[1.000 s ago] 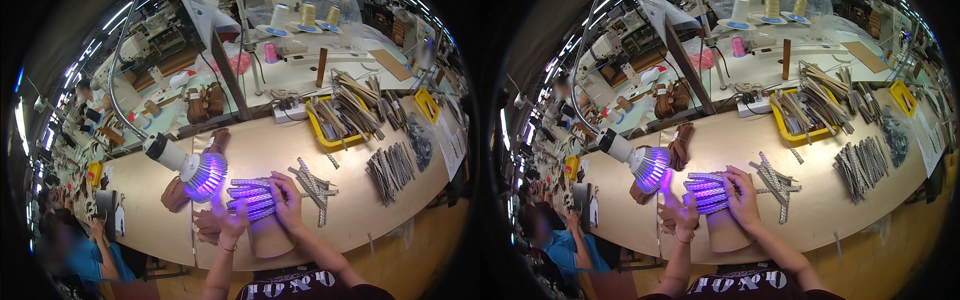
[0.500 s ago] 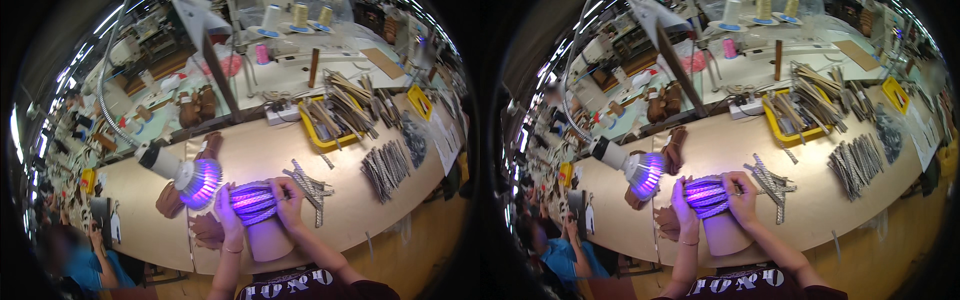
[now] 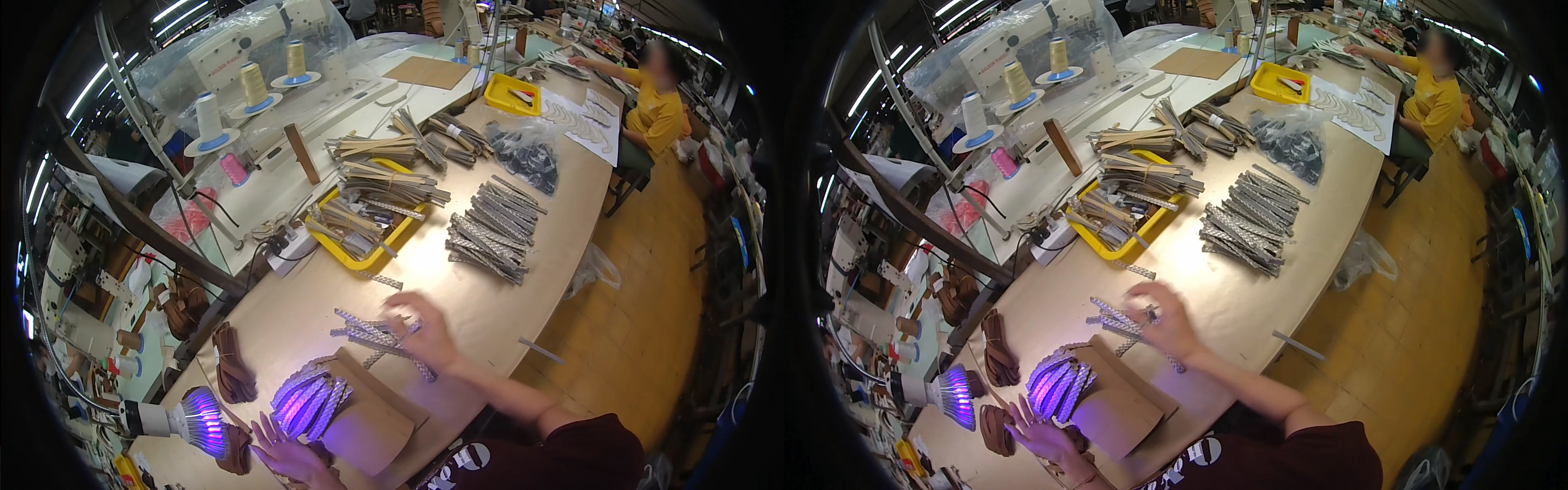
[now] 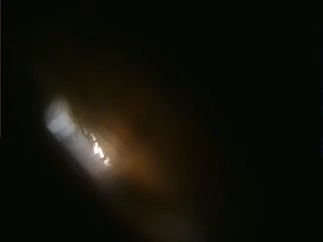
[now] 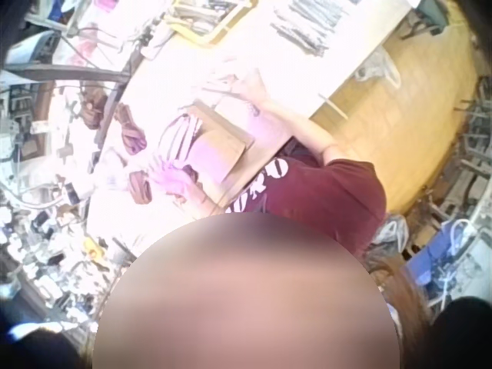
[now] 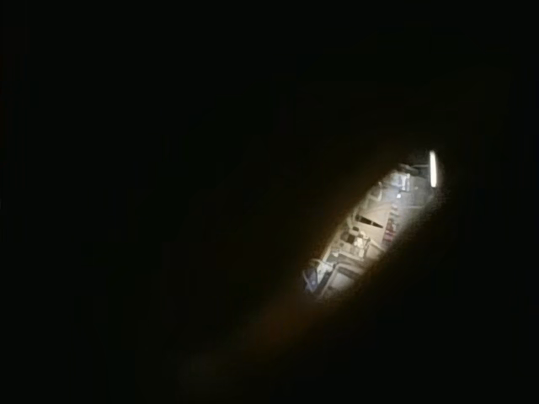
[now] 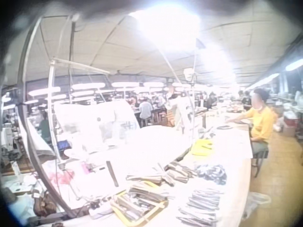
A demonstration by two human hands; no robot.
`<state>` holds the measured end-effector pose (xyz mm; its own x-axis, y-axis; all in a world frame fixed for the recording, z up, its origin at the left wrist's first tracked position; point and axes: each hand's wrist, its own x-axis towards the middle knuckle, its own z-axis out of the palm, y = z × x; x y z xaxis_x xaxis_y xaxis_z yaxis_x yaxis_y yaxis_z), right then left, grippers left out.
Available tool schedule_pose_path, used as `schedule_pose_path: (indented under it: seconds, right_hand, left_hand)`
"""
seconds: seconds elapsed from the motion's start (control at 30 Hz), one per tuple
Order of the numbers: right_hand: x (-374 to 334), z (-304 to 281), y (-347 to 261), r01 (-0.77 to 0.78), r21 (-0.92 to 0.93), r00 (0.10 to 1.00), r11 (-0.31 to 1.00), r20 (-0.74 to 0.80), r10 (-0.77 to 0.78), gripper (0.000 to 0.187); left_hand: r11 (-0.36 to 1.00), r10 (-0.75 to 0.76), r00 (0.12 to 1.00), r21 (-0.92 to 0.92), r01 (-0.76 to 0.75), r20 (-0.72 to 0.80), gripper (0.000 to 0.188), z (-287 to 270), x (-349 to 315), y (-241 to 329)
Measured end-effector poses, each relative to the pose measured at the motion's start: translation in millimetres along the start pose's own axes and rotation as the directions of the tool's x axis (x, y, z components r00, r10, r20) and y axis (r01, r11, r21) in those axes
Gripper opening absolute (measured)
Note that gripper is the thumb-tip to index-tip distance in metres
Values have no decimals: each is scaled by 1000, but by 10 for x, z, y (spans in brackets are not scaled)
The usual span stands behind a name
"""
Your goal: The person repeatedly picks up braided straps and wraps them around a cylindrical cardboard form on the table. The person also handles brown leather-like strips, placing them on the form between layers of braided straps. The work continues with the same repetitive wrapping motion throughout the clip.
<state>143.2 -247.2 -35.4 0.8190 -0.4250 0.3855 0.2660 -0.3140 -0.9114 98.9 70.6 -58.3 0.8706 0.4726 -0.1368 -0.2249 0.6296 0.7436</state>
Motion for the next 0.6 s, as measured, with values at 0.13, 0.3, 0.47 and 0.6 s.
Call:
schedule_pose_path:
  seconds: [0.13,0.3,0.47,0.6]
  right_hand:
    - [341,-1149,402,-37,-634,984,772,-159,-84,40]
    - [779,-2100,758,-267,-769,963,580,-192,188,55]
    - [1100,-2207,1011,-210,-896,960,391,-113,256,67]
    - [1262,-2194,941,-186,-961,911,206,-90,403,67]
  left_hand:
    - [929,141,989,338,-148,45,61,-405,-18,66]
    - [809,262,965,542,-226,11,47,-322,-322,124]
    - [691,336,940,660,-295,68,36,-202,-487,220]
    - [707,302,952,660,-254,43,32,-319,-528,251]
